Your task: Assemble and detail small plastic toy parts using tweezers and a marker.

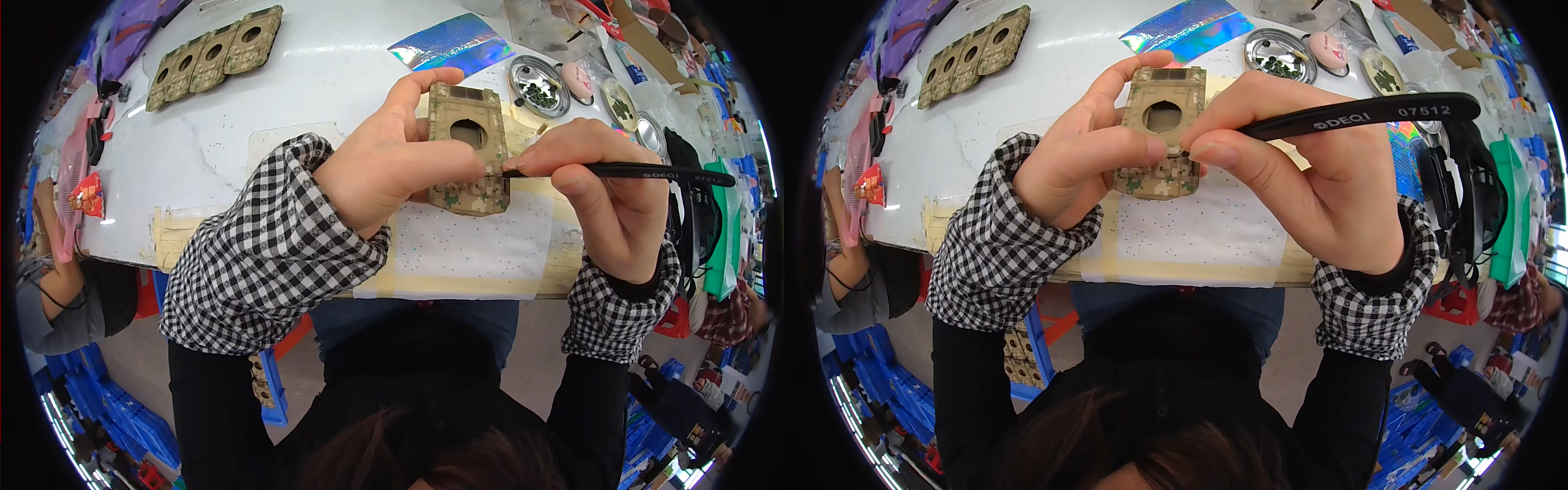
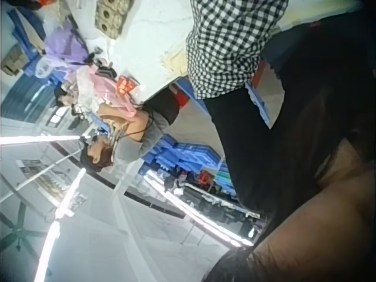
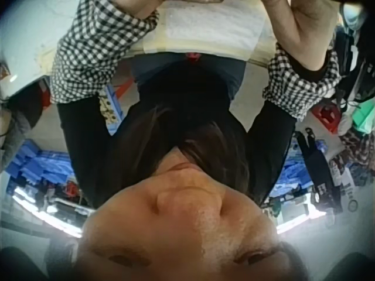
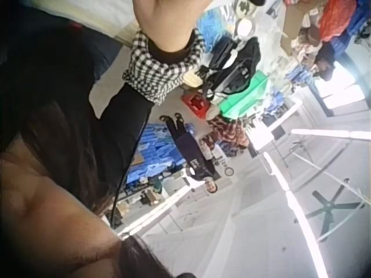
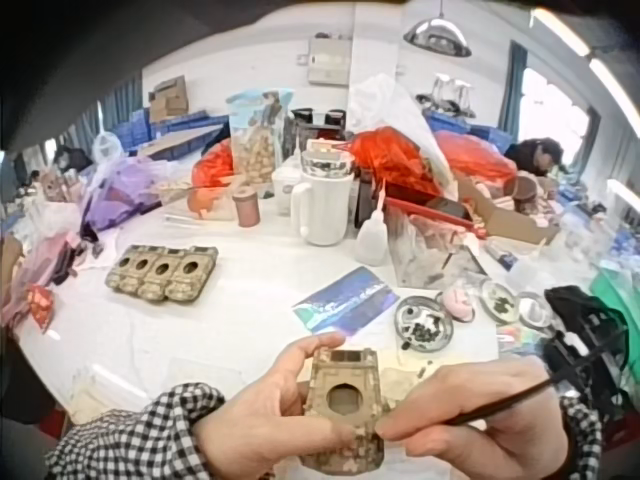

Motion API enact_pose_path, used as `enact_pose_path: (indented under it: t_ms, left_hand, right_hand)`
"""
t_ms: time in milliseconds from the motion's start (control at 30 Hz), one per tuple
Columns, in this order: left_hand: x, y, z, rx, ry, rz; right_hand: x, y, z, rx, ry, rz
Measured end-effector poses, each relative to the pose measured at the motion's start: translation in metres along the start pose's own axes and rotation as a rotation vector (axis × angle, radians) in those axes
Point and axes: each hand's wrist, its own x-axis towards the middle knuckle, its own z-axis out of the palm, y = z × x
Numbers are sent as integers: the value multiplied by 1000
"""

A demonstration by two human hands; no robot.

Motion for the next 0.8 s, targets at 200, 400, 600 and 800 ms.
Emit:
enact_pose_path:
  t_ms: [200, 400, 600, 800]
  left_hand:
    - [1, -1, 0, 1, 14, -9]
    - [2, -2, -1, -13, 10, -2]
    - [1, -2, 0, 7, 19, 2]
    - [1, -1, 1, 41, 34, -7]
  right_hand:
    - [0, -1, -2, 1, -16, -10]
    - [1, 1, -2, 2, -17, -39]
    - [1, 3, -1, -14, 1, -81]
    - [1, 2, -1, -18, 1, -74]
